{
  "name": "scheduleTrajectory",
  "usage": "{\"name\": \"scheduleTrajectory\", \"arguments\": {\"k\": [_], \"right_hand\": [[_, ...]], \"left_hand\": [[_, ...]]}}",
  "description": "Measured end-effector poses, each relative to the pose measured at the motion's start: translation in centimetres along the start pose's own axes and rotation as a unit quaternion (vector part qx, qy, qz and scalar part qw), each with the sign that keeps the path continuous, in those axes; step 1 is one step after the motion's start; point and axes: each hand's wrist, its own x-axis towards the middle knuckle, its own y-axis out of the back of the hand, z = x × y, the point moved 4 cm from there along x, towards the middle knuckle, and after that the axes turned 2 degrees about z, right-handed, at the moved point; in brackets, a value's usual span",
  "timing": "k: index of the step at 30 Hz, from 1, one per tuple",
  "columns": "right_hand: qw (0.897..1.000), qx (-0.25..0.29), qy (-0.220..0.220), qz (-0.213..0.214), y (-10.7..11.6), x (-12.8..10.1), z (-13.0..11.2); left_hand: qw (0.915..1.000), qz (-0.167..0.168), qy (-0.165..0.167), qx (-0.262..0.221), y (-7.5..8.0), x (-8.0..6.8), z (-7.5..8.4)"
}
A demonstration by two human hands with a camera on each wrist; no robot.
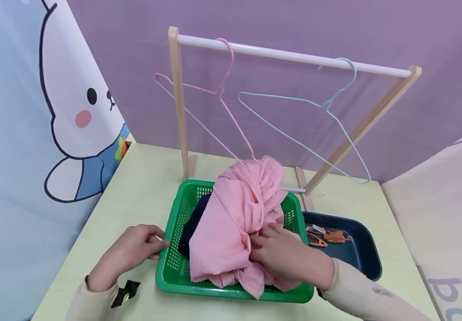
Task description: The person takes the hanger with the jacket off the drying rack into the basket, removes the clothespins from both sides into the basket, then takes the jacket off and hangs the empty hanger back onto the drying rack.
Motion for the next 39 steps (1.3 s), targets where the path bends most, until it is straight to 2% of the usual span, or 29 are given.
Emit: {"name": "scheduleTrajectory", "arguments": {"k": [4,8,12,16,24,26,29,31,33,36,39], "right_hand": [[1.0,-0.007,-0.007,-0.016,-1.4,1.5,0.6],[1.0,-0.015,0.005,-0.017,-2.1,2.7,1.1],[1.0,-0.007,0.008,-0.027,-2.2,3.4,1.4],[0.999,0.007,-0.005,-0.031,-1.5,3.0,1.6],[0.998,0.057,0.002,0.03,2.3,0.1,2.4],[0.996,0.069,0.01,0.058,3.1,-0.7,3.3],[0.991,0.069,-0.016,0.117,3.9,-1.6,5.8],[0.983,0.078,-0.062,0.155,4.2,-1.8,8.1],[0.969,0.103,-0.133,0.181,4.0,-1.6,10.8],[0.936,0.177,-0.23,0.199,3.3,-0.4,14.7],[0.898,0.256,-0.293,0.203,2.6,1.2,17.6]], "left_hand": [[1.0,-0.001,-0.006,0.0,0.1,0.0,0.1],[1.0,-0.001,-0.006,0.001,0.1,-0.1,0.1],[1.0,0.001,-0.006,0.005,0.2,0.0,0.1],[1.0,0.0,-0.006,0.005,0.2,0.0,0.0],[0.9999,-0.001,-0.012,0.001,0.1,-0.1,0.1],[0.9999,0.0,-0.013,0.0,0.1,-0.1,0.1],[0.9999,0.0,-0.014,-0.001,0.1,-0.2,0.2],[0.9999,0.0,-0.014,-0.001,0.1,-0.2,0.3],[0.9999,-0.001,-0.013,0.001,0.1,-0.2,0.3],[0.9999,0.0,-0.011,0.002,0.2,-0.2,0.2],[1.0,0.0,-0.008,0.002,0.2,-0.2,0.2]]}}
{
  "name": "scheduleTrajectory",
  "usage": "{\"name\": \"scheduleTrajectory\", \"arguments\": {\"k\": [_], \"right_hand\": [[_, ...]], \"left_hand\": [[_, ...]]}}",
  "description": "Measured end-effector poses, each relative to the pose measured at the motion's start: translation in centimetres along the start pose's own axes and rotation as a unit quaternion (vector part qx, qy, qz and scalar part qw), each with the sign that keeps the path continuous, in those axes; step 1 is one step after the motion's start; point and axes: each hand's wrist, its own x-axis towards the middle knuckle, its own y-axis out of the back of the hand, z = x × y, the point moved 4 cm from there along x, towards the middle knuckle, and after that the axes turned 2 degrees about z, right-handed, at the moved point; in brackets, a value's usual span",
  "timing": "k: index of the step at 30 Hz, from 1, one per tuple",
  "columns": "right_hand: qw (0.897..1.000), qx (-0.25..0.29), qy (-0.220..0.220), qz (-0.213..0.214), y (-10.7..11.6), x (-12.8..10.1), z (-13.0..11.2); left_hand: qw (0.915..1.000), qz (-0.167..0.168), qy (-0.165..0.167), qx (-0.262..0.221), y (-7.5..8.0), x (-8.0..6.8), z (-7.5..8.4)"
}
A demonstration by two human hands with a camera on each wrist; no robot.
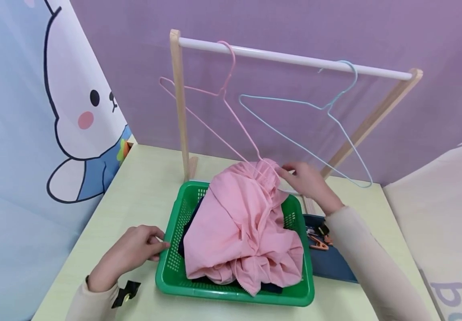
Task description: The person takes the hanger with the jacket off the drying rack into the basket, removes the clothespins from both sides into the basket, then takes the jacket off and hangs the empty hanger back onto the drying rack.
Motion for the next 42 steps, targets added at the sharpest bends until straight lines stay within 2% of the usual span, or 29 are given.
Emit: {"name": "scheduleTrajectory", "arguments": {"k": [4,7,10,14,19,22,27,29,34,38,42], "right_hand": [[0.998,0.054,-0.036,-0.001,-0.5,2.1,0.8],[0.996,0.085,-0.03,0.006,-0.1,1.7,0.5],[0.993,0.113,-0.005,0.012,0.9,-0.4,-0.6],[0.99,0.132,0.055,0.01,1.7,-4.3,-2.0],[0.981,0.132,0.142,-0.023,0.7,-9.1,-3.9],[0.972,0.12,0.191,-0.06,-0.7,-10.8,-5.4],[0.954,0.071,0.23,-0.178,-3.8,-11.5,-8.2],[0.945,0.035,0.237,-0.224,-5.1,-11.2,-9.1],[0.919,-0.042,0.244,-0.308,-8.4,-9.8,-10.8],[0.899,-0.094,0.253,-0.346,-11.1,-8.4,-11.8],[0.886,-0.14,0.241,-0.37,-13.4,-7.0,-12.5]], "left_hand": [[1.0,-0.001,0.0,-0.002,-0.2,0.1,0.1],[1.0,-0.002,-0.004,-0.007,-0.3,0.1,0.2],[0.9999,-0.003,-0.007,-0.009,-0.4,0.1,0.3],[1.0,-0.004,-0.003,-0.003,-0.2,0.0,0.3],[1.0,-0.006,0.0,0.001,0.0,-0.1,0.2],[1.0,-0.008,0.001,0.004,0.1,-0.1,0.2],[0.9999,-0.009,0.003,0.008,0.1,-0.1,0.2],[0.9999,-0.009,0.005,0.008,0.0,0.0,0.2],[0.9998,-0.01,0.006,0.013,0.0,0.1,0.2],[0.9998,-0.01,0.008,0.013,0.0,0.1,0.2],[0.9998,-0.011,0.008,0.011,0.0,0.1,0.1]]}}
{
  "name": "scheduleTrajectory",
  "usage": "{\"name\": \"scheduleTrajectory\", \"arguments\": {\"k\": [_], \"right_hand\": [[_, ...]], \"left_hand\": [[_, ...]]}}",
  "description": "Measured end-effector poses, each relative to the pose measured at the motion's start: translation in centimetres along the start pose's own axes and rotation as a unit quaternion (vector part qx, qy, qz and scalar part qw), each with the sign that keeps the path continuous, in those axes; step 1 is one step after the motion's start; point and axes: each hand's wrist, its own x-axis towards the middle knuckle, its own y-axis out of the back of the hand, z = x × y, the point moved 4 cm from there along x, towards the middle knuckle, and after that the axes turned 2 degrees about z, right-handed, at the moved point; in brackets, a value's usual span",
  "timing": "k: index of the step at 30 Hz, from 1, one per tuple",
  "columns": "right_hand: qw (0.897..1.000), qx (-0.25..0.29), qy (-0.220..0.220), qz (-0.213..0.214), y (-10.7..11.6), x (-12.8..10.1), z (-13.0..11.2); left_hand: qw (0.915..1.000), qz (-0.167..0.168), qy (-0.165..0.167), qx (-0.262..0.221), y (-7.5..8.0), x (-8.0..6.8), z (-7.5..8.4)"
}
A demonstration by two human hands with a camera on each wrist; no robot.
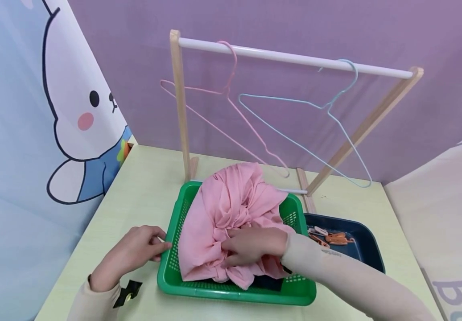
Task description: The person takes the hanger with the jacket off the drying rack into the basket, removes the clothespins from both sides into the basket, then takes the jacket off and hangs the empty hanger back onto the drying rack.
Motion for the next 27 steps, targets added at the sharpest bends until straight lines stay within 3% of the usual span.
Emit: {"name": "scheduleTrajectory", "arguments": {"k": [5,9,13,17,23,27], "right_hand": [[0.999,-0.014,-0.019,-0.035,0.3,1.4,-0.1],[0.999,-0.018,-0.009,-0.025,1.6,0.3,-0.6],[0.999,-0.02,0.008,0.028,3.6,-2.7,-0.6],[0.994,-0.008,0.044,0.102,5.4,-5.9,1.3],[0.965,0.078,0.103,0.228,6.4,-7.5,7.1],[0.951,0.143,0.073,0.264,6.4,-7.1,11.2]], "left_hand": [[1.0,0.001,0.007,0.0,0.1,0.0,0.0],[1.0,0.001,0.003,0.002,0.2,-0.1,0.0],[1.0,0.003,-0.001,-0.001,0.1,-0.1,0.0],[1.0,0.005,-0.002,-0.003,0.1,-0.1,0.0],[0.9999,0.007,-0.008,-0.006,0.0,0.0,-0.1],[0.9999,0.009,-0.007,-0.013,-0.1,0.0,-0.1]]}}
